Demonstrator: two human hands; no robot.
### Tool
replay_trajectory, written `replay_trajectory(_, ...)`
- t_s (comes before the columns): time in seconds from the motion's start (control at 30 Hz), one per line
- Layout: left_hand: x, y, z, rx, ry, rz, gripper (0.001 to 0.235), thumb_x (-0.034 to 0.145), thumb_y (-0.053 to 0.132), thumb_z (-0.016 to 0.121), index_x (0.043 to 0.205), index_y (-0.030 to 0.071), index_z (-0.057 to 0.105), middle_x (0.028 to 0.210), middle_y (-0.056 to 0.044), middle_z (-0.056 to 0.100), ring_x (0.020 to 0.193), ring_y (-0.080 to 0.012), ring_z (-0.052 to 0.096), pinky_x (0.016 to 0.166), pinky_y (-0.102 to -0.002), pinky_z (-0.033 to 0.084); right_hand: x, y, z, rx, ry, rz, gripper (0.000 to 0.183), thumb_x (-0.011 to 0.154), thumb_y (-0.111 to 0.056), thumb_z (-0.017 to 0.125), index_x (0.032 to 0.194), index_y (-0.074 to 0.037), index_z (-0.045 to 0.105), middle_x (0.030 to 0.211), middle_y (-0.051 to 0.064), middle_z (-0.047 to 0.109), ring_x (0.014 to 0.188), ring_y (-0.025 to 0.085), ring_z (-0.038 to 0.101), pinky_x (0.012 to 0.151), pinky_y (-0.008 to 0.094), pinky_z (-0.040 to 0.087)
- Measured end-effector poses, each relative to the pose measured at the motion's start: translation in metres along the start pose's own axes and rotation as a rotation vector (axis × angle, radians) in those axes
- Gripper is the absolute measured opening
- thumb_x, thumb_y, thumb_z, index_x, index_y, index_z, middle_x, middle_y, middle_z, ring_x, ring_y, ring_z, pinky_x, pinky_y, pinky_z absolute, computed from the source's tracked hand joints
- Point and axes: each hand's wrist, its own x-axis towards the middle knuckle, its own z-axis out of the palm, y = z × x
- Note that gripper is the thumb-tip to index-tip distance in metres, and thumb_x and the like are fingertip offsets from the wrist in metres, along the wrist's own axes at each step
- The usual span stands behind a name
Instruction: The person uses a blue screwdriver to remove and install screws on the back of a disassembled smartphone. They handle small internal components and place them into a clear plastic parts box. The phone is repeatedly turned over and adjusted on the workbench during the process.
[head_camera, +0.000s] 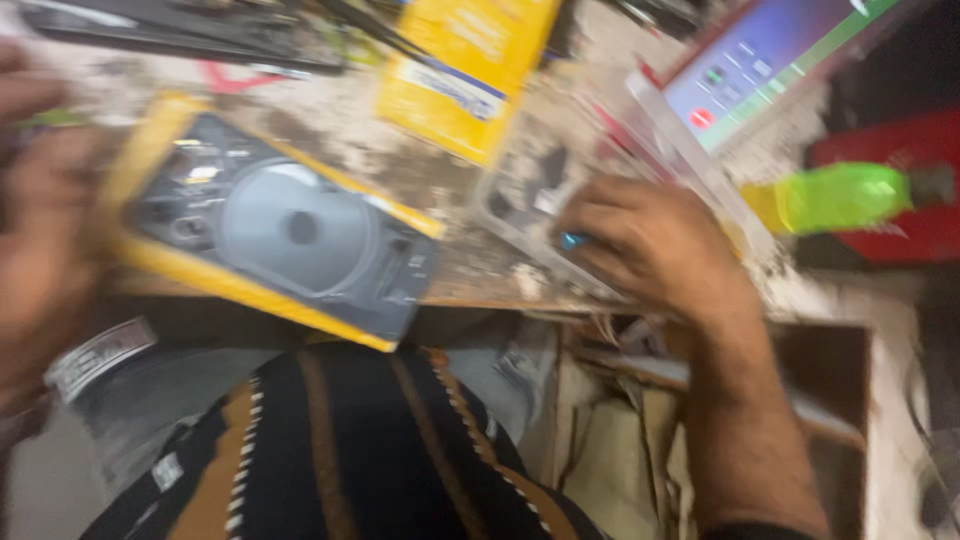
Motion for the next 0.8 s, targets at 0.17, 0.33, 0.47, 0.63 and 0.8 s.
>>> replay_trajectory(0.17, -0.004, 0.002, -0.029, 0.08, 0.074, 0.022, 0.016, 0.101, 0.007, 0.076, 0.115, 0.002, 0.069, 0.124, -0.013, 0.067, 0.122, -0.0314, 0.061, 0.103, -0.044, 0.045, 0.018, -0.03, -0.008, -0.027, 0.03, 0.094, 0.016, 0.08, -0.016, 0.074, 0.096, -0.016, 0.072, 0.098, 0.004, 0.071, 0.085, 0.03, 0.069, 0.068, 0.039, 0.055)
replay_trajectory(0.33, -0.013, -0.005, -0.027, 0.09, 0.105, 0.038, 0.012, 0.108, 0.017, 0.079, 0.115, 0.009, 0.072, 0.122, -0.004, 0.07, 0.118, -0.023, 0.06, 0.101, -0.039, 0.042, 0.015, -0.022, 0.002, -0.039, 0.023, 0.13, 0.016, 0.08, -0.017, 0.074, 0.095, -0.014, 0.068, 0.091, 0.004, 0.068, 0.082, 0.029, 0.068, 0.066, 0.04, 0.055)
replay_trajectory(0.47, -0.013, -0.007, -0.03, 0.037, 0.127, 0.04, 0.011, 0.109, 0.017, 0.077, 0.115, 0.01, 0.072, 0.119, -0.003, 0.072, 0.116, -0.0206, 0.062, 0.101, -0.038, 0.043, 0.016, -0.021, 0.004, -0.096, 0.006, 0.138, 0.017, 0.082, -0.017, 0.075, 0.096, -0.012, 0.067, 0.09, 0.006, 0.067, 0.08, 0.029, 0.068, 0.067, 0.041, 0.054)
replay_trajectory(0.63, -0.011, -0.007, -0.033, -0.024, 0.139, 0.066, 0.006, 0.109, 0.012, 0.073, 0.111, 0.007, 0.07, 0.114, -0.006, 0.072, 0.11, -0.0217, 0.065, 0.1, -0.038, 0.044, 0.022, -0.026, 0.0, -0.083, -0.015, 0.125, 0.017, 0.082, -0.018, 0.074, 0.097, -0.013, 0.067, 0.09, 0.006, 0.068, 0.081, 0.029, 0.069, 0.068, 0.042, 0.054)
replay_trajectory(0.8, -0.015, 0.0, -0.033, -0.207, 0.102, -0.127, 0.008, 0.108, 0.011, 0.07, 0.115, 0.006, 0.069, 0.114, -0.006, 0.07, 0.104, -0.0197, 0.066, 0.091, -0.033, 0.05, 0.016, -0.018, -0.001, -0.066, -0.008, 0.121, 0.019, 0.086, -0.019, 0.073, 0.102, -0.011, 0.067, 0.095, 0.012, 0.067, 0.089, 0.035, 0.067, 0.074, 0.046, 0.053)
